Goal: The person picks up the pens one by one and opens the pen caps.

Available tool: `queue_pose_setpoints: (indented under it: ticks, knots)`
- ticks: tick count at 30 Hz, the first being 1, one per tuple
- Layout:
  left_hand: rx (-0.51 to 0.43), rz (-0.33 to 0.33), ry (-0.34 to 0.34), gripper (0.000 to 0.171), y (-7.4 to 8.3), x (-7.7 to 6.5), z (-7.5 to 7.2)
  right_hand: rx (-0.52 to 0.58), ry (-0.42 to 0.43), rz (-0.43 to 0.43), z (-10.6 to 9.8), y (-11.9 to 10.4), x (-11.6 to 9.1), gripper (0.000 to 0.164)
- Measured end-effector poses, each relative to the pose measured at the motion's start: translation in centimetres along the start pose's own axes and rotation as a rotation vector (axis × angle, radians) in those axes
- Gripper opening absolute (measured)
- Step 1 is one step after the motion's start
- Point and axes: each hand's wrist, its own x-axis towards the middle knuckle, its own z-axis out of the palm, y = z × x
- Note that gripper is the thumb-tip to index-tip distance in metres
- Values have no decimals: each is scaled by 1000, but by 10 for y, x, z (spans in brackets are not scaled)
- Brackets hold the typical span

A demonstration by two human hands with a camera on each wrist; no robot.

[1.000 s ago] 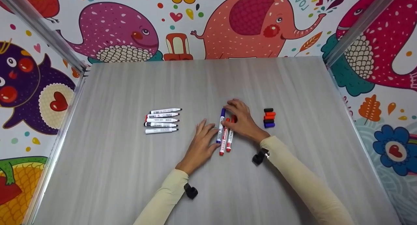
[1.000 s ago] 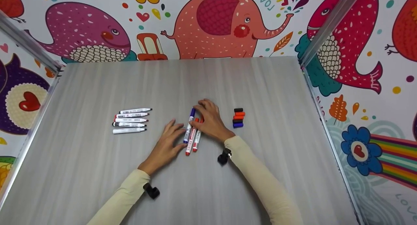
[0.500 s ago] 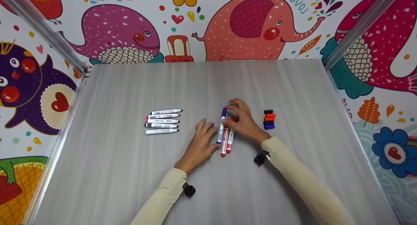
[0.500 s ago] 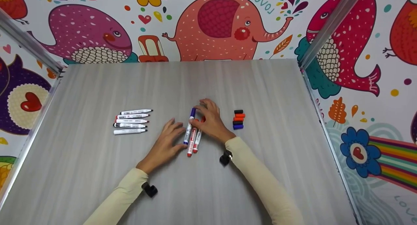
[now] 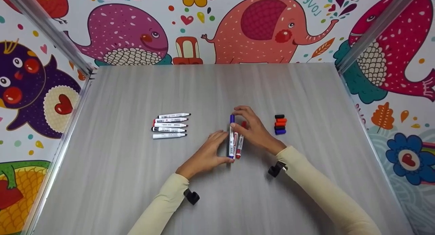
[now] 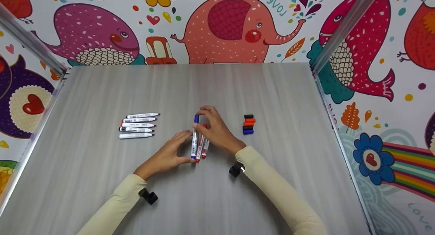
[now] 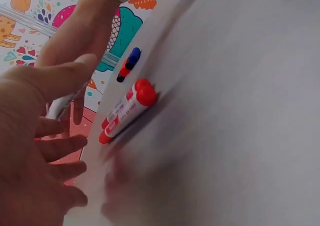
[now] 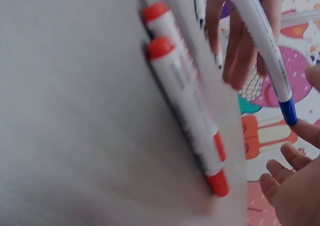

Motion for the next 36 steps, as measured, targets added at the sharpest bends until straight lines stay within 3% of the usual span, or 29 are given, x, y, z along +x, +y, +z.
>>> queue_pose_setpoints:
  ticks: [8, 13, 19, 23, 25, 28, 32, 36]
  knots:
    - [-170, -63, -93, 108, 3, -5, 2, 52, 7, -60, 1, -14, -8, 36]
    - [-235, -37, -99, 106, 5, -8, 5, 127, 50, -102, 2, -16, -11, 29]
    - [-369, -33, -166, 104, 14, -12, 2, 208, 87, -31, 3, -18, -14, 22]
    - [-516, -37, -223, 101, 18, -11, -2, 228, 97, 2, 1, -21, -19, 28]
    - [-571, -32, -215, 92, 19, -10, -3, 239, 106, 3, 0, -22, -20, 33]
    - [-538, -45, -124, 71, 20, -7, -4, 219, 120, -1, -1, -25, -22, 38]
    - [-393, -80, -11, 47, 23, -4, -7, 158, 127, -7, 0, -29, -25, 41]
    - [-267, -83, -2, 32, 23, -2, -12, 105, 116, -21, 3, -33, -29, 42]
